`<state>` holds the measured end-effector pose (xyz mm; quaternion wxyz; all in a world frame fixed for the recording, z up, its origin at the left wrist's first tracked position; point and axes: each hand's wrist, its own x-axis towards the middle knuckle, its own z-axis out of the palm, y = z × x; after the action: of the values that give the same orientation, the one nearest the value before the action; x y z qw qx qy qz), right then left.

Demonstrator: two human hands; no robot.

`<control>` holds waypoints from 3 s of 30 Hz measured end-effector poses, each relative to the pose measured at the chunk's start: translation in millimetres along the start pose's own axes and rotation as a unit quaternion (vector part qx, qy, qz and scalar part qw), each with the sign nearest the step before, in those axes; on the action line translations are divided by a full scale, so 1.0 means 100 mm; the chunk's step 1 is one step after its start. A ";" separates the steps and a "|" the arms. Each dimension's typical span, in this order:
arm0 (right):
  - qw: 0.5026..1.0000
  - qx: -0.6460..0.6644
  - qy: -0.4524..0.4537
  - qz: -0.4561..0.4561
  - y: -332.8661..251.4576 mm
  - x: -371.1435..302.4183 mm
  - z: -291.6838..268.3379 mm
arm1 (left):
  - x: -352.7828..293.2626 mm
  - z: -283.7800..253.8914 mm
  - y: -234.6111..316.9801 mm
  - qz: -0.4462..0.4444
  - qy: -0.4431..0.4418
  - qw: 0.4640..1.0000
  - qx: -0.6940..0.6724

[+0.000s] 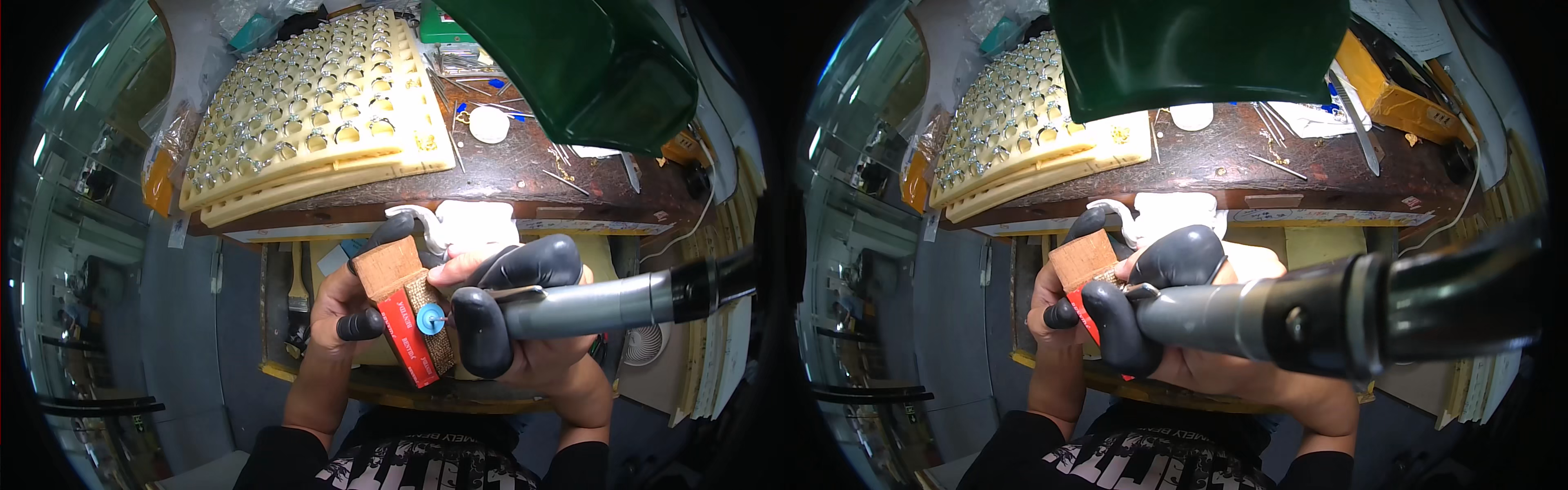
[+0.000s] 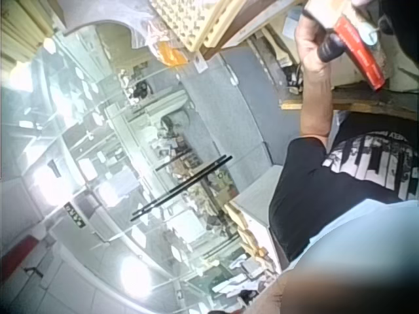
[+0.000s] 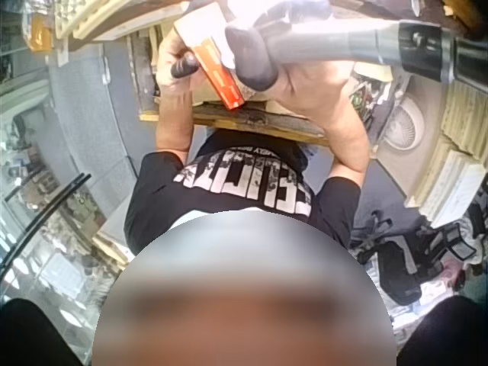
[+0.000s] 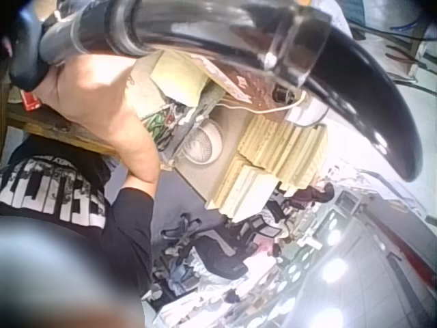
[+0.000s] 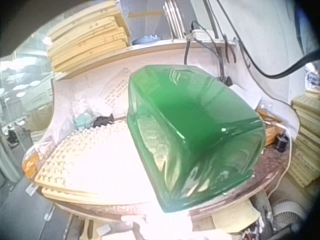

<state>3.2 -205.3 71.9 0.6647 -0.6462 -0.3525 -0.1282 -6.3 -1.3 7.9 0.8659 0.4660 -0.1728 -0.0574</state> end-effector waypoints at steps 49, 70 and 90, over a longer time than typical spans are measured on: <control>0.991 -0.099 -0.004 -0.092 0.05 0.04 -0.08 | -0.03 0.07 0.03 -0.025 0.061 0.998 0.017; 0.990 -0.132 -0.038 -0.022 -0.03 0.04 -0.09 | -0.03 0.08 0.02 -0.005 0.040 0.998 -0.049; 0.984 -0.167 -0.066 0.014 -0.07 0.03 -0.13 | -0.05 0.01 -0.02 -0.003 0.038 0.998 -0.049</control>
<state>5.3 -217.9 80.1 0.5246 -0.7600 -0.3599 -0.1333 -10.8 -1.4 5.8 0.8933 0.4257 -0.1353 -0.0501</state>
